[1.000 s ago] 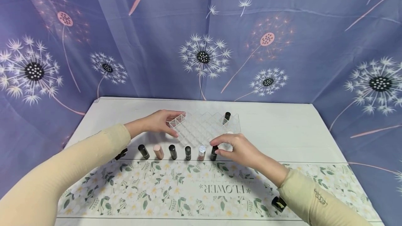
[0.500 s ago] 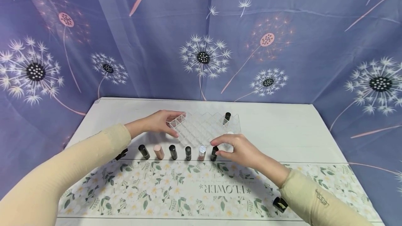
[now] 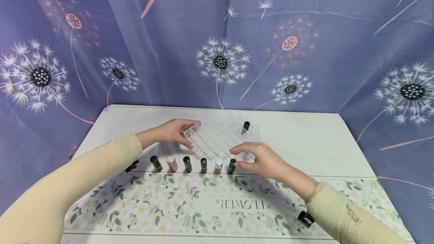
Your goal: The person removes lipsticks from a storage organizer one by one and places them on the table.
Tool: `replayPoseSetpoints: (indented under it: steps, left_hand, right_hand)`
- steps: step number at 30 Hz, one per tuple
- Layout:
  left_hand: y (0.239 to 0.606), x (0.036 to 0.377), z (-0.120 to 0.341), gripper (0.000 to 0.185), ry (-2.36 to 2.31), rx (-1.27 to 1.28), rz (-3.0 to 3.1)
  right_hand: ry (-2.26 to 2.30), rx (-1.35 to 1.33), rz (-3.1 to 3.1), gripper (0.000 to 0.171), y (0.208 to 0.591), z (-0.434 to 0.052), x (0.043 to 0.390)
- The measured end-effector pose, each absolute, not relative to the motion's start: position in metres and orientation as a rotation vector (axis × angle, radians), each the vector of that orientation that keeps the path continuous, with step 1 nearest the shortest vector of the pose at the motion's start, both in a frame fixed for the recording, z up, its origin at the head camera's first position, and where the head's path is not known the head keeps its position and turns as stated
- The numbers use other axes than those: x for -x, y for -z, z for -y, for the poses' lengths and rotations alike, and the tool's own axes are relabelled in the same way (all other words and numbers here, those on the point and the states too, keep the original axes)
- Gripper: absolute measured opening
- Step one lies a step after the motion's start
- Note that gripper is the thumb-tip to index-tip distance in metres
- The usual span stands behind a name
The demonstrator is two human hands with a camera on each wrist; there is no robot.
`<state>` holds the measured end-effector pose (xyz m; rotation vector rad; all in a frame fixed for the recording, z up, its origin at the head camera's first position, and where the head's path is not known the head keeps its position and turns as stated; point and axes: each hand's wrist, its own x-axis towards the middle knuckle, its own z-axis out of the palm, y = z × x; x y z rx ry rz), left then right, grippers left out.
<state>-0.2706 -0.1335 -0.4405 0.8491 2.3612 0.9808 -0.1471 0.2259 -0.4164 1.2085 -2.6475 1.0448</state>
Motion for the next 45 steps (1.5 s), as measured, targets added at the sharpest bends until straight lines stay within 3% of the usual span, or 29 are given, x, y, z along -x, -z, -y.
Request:
replayPoseSetpoints:
  steps: [15,45]
  left_hand:
    - [0.440,0.270,0.134,0.097,-1.001,-0.849,-2.351]
    - [0.440,0.271,0.134,0.096,-1.001,-0.851,-2.344]
  right_hand:
    - [-0.965,-1.218,2.542,0.041,0.395,-0.235,0.167]
    - [-0.842,-0.957,2.698,0.044,0.383,-0.255,0.216]
